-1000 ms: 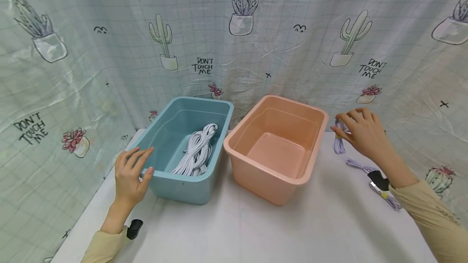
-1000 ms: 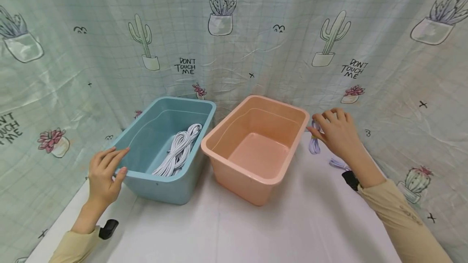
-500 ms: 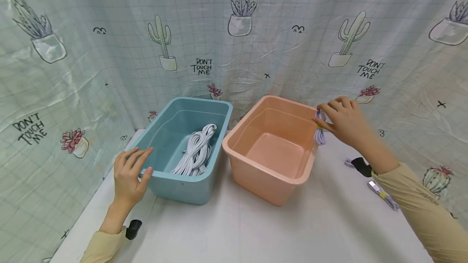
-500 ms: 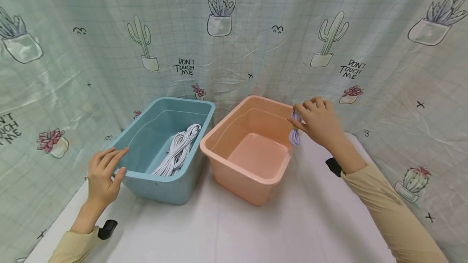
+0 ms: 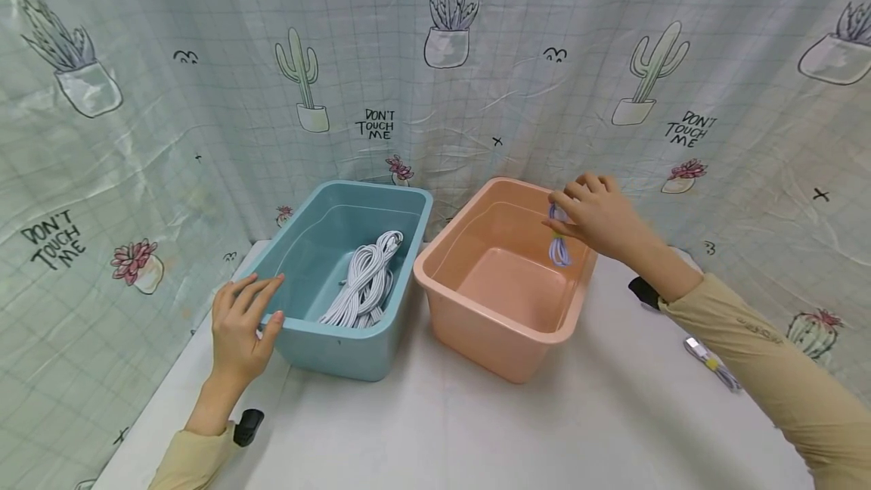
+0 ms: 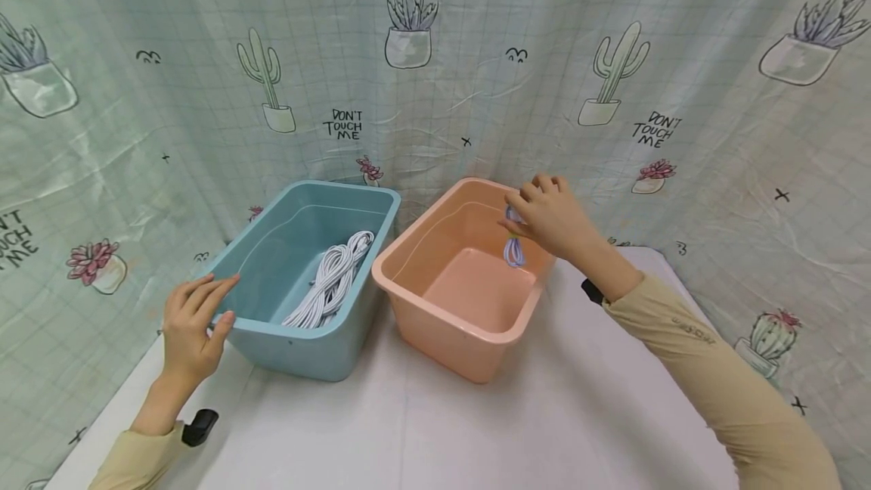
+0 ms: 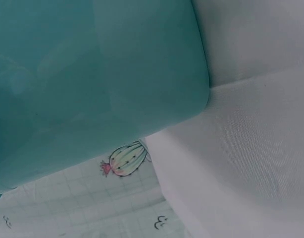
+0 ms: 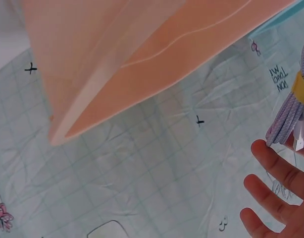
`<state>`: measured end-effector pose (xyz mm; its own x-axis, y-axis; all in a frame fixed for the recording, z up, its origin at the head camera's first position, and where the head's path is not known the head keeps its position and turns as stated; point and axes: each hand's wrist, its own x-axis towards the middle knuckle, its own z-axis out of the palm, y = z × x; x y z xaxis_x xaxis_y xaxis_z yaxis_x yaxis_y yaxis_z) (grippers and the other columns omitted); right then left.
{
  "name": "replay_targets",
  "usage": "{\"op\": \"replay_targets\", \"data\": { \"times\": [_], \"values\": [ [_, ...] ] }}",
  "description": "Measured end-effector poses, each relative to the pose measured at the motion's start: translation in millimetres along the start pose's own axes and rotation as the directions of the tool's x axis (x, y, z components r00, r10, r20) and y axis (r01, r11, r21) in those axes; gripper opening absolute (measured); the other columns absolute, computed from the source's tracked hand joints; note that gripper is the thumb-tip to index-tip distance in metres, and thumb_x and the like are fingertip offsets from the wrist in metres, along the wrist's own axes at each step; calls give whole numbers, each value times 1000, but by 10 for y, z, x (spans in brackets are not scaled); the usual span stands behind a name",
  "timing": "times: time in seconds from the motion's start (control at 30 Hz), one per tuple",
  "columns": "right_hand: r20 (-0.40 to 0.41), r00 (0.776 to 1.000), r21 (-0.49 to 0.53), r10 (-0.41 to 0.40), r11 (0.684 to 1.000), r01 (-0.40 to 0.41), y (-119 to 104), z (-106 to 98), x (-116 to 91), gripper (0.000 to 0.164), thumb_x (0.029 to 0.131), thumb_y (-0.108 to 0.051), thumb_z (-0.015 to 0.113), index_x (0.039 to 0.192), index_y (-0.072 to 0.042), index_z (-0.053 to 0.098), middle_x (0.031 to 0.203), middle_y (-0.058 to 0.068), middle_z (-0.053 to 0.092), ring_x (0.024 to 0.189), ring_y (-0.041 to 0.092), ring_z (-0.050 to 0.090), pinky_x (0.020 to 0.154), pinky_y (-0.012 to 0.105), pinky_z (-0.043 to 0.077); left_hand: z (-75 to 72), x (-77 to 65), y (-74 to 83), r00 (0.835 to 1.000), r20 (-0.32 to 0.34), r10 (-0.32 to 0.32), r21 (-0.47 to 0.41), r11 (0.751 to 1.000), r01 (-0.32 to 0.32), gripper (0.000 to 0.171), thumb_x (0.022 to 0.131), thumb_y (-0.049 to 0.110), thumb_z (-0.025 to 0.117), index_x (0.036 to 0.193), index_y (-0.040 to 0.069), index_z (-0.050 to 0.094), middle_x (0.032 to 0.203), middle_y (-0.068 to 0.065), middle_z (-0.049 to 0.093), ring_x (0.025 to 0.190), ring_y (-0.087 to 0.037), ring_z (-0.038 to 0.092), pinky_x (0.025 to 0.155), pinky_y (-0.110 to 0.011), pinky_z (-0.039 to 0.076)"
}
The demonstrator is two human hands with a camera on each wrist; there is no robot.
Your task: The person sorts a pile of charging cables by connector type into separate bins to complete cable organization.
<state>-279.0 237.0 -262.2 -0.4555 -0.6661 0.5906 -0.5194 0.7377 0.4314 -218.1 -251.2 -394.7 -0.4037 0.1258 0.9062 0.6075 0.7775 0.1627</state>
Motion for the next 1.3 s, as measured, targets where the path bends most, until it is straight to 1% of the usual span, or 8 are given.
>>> {"op": "replay_targets", "data": {
  "times": [0.07,0.13,0.2,0.3,0.57,0.67,1.07,1.3],
  "values": [
    [-12,1000,-9,-23,1000,23,-8,23,30,60,90,-56,20,91,-8,57,78,10,55,82,32,50,73,49,41,0,1,1,1000,0,1,2,1000,-1,58,88,50,35,111,5,63,97,-18,63,103,-41,49,99,-57,23],
    [-9,999,-20,-40,999,39,-12,40,57,47,89,-51,37,92,-8,56,78,10,55,82,32,49,72,48,41,-1,0,4,1000,1,0,4,1000,0,58,88,51,35,111,5,63,97,-18,63,103,-41,49,99,-57,23],
    [-2,999,-38,-52,998,52,-13,60,84,38,83,-45,53,92,-8,57,78,9,56,82,31,49,71,48,42,-1,-2,4,1000,2,1,3,1000,-1,58,88,51,35,111,5,63,97,-18,63,103,-41,49,99,-57,23],
    [20,998,-71,-63,995,64,-9,88,124,37,73,-39,66,92,-9,57,77,9,58,81,29,48,69,47,42,-3,-4,9,1000,4,2,3,1000,-2,59,88,51,35,111,5,63,97,-18,63,103,-41,48,99,-58,23],
    [35,995,-64,-96,993,98,5,193,209,38,74,-39,66,90,-7,56,73,9,58,75,29,48,67,47,41,-9,-15,12,1000,7,4,6,1000,-4,60,88,52,34,111,5,63,97,-18,63,102,-41,48,100,-58,22],
    [62,994,-67,-95,993,99,20,218,247,37,75,-40,65,90,-6,57,73,9,59,75,28,48,68,47,41,-12,-13,18,1000,7,4,3,1000,-4,60,88,52,35,111,5,63,97,-18,63,102,-41,48,100,-58,22],
    [170,985,-70,-14,997,27,69,312,397,37,78,-43,60,80,-7,54,72,8,62,70,26,48,67,46,40,-18,-6,28,1000,10,2,8,1000,-2,59,88,51,35,110,4,63,97,-19,63,101,-41,49,99,-60,22],
    [268,962,-73,42,997,-23,43,377,462,38,78,-46,59,86,-9,60,77,7,66,73,25,50,69,44,39,-12,-5,17,1000,13,-3,7,1000,3,58,88,50,35,111,5,63,97,-18,63,101,-41,49,99,-60,21]
  ]
}}
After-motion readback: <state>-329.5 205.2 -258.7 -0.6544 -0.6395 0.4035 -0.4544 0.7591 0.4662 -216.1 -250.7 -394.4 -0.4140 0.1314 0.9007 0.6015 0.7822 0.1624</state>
